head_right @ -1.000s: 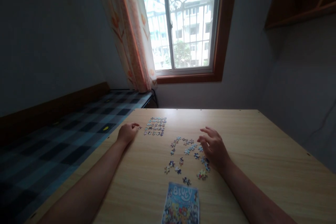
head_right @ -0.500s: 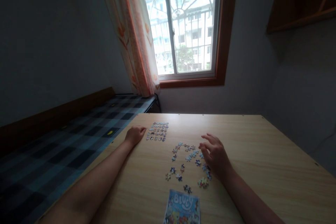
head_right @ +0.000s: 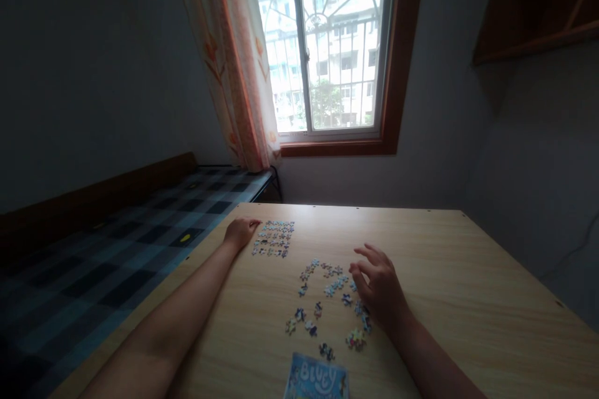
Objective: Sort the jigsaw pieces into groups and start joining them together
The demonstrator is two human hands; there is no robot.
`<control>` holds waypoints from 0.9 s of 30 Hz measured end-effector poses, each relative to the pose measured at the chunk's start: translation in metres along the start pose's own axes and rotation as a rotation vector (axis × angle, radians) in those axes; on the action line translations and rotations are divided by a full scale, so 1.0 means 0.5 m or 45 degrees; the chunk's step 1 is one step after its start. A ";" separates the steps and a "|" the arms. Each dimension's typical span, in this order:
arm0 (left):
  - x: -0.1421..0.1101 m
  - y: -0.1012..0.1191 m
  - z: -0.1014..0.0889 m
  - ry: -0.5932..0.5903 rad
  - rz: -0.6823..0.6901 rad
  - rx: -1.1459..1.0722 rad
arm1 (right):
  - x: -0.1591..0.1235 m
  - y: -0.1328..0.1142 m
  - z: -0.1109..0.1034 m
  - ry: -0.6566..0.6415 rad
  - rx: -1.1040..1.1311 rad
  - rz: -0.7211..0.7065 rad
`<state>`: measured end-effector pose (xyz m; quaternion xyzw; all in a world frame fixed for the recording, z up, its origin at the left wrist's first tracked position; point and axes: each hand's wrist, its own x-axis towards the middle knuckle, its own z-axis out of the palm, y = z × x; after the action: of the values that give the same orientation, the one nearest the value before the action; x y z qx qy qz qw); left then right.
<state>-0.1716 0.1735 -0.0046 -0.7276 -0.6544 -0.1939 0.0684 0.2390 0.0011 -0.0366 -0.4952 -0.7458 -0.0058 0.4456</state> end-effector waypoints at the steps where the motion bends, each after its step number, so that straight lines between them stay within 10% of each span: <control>1: 0.001 0.000 0.002 -0.004 0.016 -0.014 | 0.000 0.001 0.000 -0.003 -0.005 0.007; 27: 0.002 -0.006 0.034 0.041 0.180 -0.119 | -0.003 0.009 0.001 -0.026 0.012 0.091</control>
<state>-0.1711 0.1811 -0.0202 -0.7711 -0.5906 -0.2306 0.0583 0.2424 0.0024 -0.0399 -0.5193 -0.7321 0.0186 0.4404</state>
